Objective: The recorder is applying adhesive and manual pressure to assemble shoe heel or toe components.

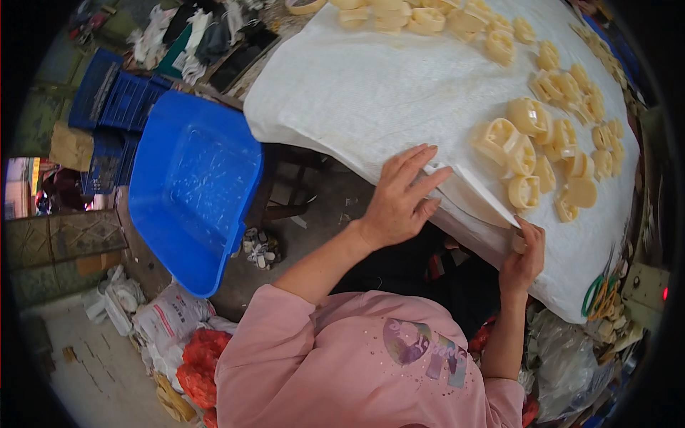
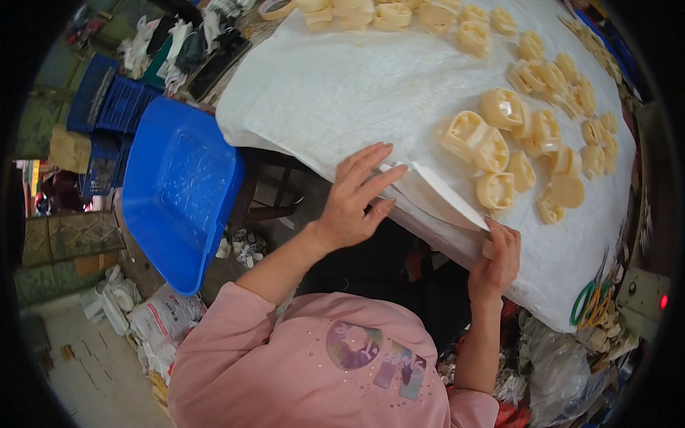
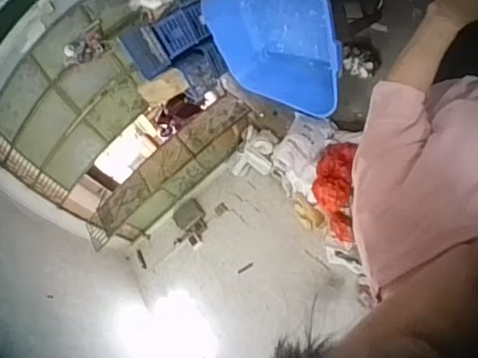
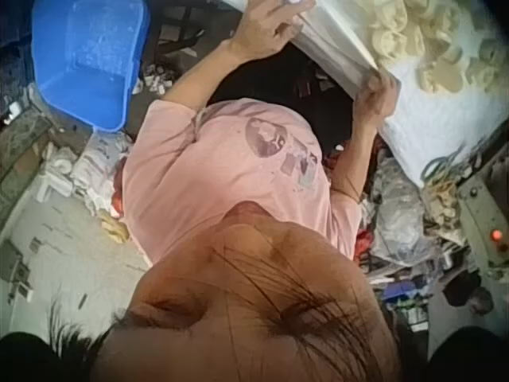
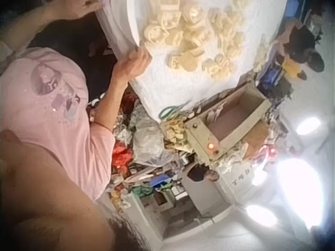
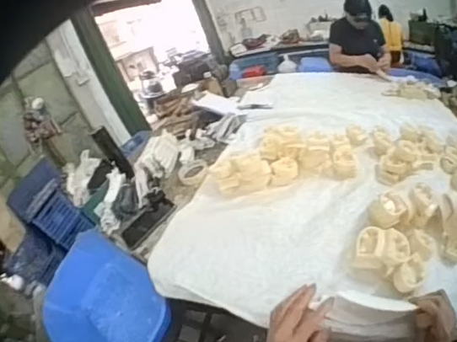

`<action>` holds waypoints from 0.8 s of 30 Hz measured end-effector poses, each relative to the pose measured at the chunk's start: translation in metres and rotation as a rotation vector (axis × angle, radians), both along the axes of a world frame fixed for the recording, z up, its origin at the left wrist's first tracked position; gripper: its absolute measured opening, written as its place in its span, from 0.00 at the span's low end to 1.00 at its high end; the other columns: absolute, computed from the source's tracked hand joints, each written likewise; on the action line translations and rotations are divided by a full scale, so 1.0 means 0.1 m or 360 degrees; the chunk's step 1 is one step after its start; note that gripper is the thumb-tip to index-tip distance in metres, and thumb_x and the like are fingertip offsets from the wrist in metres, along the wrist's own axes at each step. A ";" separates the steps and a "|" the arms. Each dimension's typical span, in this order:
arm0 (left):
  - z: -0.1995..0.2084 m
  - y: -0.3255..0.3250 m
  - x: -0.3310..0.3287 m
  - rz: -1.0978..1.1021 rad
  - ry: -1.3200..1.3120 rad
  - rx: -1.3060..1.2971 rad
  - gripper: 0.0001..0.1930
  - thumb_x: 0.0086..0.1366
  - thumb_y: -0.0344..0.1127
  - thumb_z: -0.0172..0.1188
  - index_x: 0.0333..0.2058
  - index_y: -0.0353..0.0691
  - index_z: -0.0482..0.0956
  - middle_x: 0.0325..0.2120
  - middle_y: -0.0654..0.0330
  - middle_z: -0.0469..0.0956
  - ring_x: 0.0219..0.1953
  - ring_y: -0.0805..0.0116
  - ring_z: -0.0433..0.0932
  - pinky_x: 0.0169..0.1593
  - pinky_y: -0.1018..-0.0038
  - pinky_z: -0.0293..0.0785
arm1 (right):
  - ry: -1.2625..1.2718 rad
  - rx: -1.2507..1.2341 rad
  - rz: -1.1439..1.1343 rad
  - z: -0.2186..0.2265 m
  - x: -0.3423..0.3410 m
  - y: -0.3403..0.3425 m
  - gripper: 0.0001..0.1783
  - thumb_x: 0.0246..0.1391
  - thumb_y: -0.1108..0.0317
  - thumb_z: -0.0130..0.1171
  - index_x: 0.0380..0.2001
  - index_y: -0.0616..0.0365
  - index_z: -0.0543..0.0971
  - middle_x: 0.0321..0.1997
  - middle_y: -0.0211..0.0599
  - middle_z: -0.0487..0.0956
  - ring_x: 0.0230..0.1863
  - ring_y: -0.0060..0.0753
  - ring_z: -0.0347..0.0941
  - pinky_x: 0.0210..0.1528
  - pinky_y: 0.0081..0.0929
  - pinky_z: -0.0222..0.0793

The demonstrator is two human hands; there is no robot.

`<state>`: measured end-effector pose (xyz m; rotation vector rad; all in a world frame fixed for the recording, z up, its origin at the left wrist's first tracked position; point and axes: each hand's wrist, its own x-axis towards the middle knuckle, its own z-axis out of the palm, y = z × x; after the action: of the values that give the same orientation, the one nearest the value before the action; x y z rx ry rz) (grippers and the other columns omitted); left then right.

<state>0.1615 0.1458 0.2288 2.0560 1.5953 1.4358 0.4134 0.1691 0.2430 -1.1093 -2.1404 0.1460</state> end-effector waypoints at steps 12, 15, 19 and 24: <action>-0.93 -1.46 -1.52 0.1164 0.0006 -0.0720 0.14 0.53 0.27 0.58 0.41 0.42 0.76 0.42 0.56 0.69 0.45 0.58 0.66 0.46 0.63 0.61 | 0.0323 0.0058 0.0049 -0.13 0.05 -0.03 0.12 0.54 0.82 0.44 0.43 0.65 0.68 0.38 0.47 0.77 0.35 0.46 0.73 0.38 0.34 0.70; -1.53 -1.72 -1.78 0.1020 -0.1390 -0.1557 0.19 0.62 0.38 0.54 0.50 0.39 0.70 0.50 0.53 0.67 0.50 0.59 0.65 0.52 0.61 0.62 | 0.0373 0.0094 0.0001 -0.17 0.05 -0.05 0.11 0.55 0.82 0.43 0.43 0.65 0.67 0.38 0.48 0.77 0.35 0.45 0.73 0.38 0.33 0.70; -2.31 -1.93 -2.22 0.1667 -0.3328 -0.0378 0.42 0.63 0.63 0.42 0.63 0.34 0.45 0.60 0.47 0.57 0.64 0.52 0.53 0.64 0.52 0.49 | 0.0300 0.0069 -0.0107 -0.18 0.11 -0.06 0.11 0.57 0.81 0.43 0.43 0.65 0.66 0.37 0.49 0.76 0.34 0.41 0.73 0.38 0.31 0.71; -2.49 -1.66 -2.44 0.1550 -0.3650 0.0702 0.39 0.61 0.63 0.41 0.59 0.36 0.57 0.58 0.48 0.59 0.60 0.49 0.58 0.62 0.44 0.48 | 0.0195 0.0109 -0.0256 -0.14 0.10 -0.09 0.09 0.58 0.81 0.42 0.43 0.66 0.67 0.37 0.48 0.76 0.34 0.40 0.72 0.38 0.30 0.71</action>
<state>-0.0821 -0.0204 -0.0203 -1.0950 0.7304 2.4100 0.4236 0.1599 0.2287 -1.1964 -1.9259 0.0642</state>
